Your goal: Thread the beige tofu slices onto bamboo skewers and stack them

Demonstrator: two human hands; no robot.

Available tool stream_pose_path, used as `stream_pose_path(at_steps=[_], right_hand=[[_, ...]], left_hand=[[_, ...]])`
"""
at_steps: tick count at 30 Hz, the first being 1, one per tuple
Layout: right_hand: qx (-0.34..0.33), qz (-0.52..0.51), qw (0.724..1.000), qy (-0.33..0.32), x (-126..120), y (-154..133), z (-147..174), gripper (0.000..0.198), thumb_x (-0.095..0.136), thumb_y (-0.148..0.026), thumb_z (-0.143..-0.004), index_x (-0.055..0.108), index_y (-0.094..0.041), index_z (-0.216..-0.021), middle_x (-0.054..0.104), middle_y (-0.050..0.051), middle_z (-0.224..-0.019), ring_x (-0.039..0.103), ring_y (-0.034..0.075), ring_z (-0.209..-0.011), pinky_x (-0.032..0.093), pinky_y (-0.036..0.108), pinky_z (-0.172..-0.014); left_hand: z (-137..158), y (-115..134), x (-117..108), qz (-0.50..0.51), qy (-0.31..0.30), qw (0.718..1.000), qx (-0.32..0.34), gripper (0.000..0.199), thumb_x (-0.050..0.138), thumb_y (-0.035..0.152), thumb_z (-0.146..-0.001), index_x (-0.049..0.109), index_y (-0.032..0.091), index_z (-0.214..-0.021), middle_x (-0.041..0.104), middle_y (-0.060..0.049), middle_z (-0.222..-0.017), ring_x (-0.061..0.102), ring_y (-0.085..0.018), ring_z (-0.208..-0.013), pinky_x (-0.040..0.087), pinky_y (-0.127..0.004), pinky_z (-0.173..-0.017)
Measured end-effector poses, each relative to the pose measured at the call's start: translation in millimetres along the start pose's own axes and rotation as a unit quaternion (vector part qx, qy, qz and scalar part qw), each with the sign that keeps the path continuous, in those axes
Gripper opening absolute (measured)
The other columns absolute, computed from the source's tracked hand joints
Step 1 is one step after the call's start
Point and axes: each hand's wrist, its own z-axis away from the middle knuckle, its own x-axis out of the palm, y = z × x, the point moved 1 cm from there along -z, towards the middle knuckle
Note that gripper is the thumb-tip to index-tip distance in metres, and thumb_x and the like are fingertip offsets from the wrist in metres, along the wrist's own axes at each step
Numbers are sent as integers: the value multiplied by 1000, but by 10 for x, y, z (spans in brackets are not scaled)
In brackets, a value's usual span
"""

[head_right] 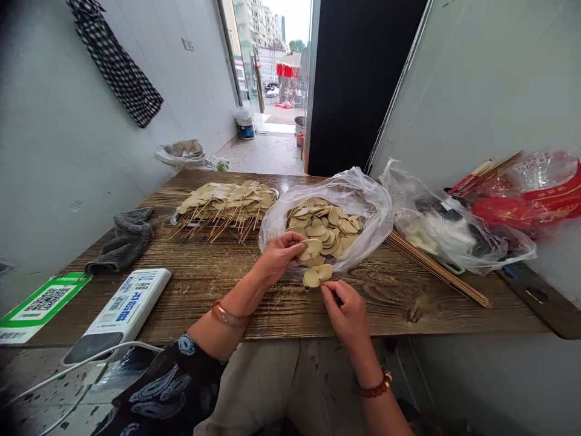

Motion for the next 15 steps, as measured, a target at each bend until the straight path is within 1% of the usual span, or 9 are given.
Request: stream_pose_path(at_steps=[3, 5, 10, 15], right_hand=[[8, 2, 1000, 3, -1, -5, -4, 20, 51, -28, -92, 65, -19, -81, 65, 2, -75, 60, 16, -71, 44, 25, -66], [12, 4, 1000, 6, -1, -9, -9, 20, 52, -28, -92, 66, -19, -80, 64, 2, -73, 60, 16, -69, 44, 25, -65], [26, 8, 1000, 11, 9, 3, -17, 22, 52, -29, -92, 66, -19, -79, 65, 2, -72, 59, 15, -67, 43, 25, -64], [29, 12, 999, 8, 17, 29, -10, 23, 51, -30, -92, 65, -19, -77, 66, 3, -75, 61, 16, -70, 44, 26, -66]], left_hand=[[-4, 2, 7, -34, 8, 999, 26, 29, 74, 32, -63, 60, 13, -78, 57, 3, -60, 47, -6, -50, 38, -19, -49], [-14, -4, 10, -73, 17, 996, 49, 24, 72, 29, -65, 61, 13, -78, 56, 3, -60, 47, -6, -50, 37, -19, -50], [-47, -25, 6, -186, 38, 977, 99, 15, 67, 23, -67, 61, 14, -77, 57, 2, -59, 49, -8, -53, 36, -19, -51], [-54, -25, 6, -223, 50, 966, 123, 10, 66, 20, -67, 58, 16, -71, 55, 3, -59, 48, -7, -53, 34, -19, -51]])
